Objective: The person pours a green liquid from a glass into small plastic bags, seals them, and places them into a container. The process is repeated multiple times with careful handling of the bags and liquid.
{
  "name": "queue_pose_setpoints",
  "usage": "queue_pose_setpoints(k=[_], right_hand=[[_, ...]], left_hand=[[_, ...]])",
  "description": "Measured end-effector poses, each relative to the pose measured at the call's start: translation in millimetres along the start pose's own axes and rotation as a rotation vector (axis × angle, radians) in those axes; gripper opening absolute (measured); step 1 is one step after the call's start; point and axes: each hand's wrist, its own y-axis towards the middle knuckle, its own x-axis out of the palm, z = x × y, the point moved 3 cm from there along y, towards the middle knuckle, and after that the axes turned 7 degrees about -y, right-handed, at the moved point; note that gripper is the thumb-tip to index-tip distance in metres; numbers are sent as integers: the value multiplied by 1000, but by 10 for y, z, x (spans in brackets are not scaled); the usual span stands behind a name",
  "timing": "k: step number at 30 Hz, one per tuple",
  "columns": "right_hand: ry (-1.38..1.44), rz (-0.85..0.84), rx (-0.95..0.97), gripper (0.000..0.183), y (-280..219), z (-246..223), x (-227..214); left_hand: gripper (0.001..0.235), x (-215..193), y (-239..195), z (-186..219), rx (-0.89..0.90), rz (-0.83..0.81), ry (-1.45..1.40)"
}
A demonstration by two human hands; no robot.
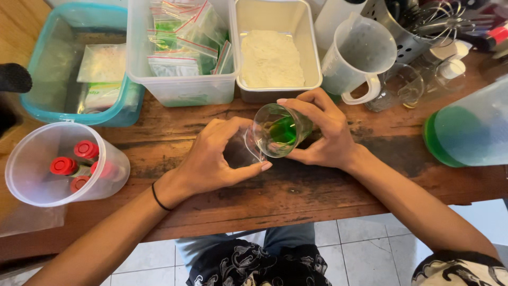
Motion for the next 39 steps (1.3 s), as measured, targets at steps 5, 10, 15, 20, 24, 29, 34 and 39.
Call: queue_pose_setpoints(k=[5, 10, 15, 20, 24, 29, 34, 39], right_hand=[[10, -18, 33, 68, 43, -48, -8], [-10, -21, 26, 67, 52, -60, -9], [-8, -11, 8, 67, 49, -56, -20], [-3, -5, 15, 66, 49, -60, -29], [11, 2, 15, 65, 37, -61, -26], [6, -7, 7, 67, 21, -32, -19], [16, 1, 5, 66, 28, -61, -26], [-8, -5, 8, 67, 43, -57, -36]], left_hand=[[58, -14, -3, -31, 15, -11, 13], [58, -6, -23, -59, 35, -7, 18], [59, -3, -18, -31, 29, -7, 22], [58, 9, -9, -33, 14, -10, 26], [58, 8, -7, -34, 9, -8, 39], [58, -2, -2, -18, 1, -10, 36], [57, 1, -5, -12, 2, -16, 29], [57, 7, 3, -22, -1, -17, 27]])
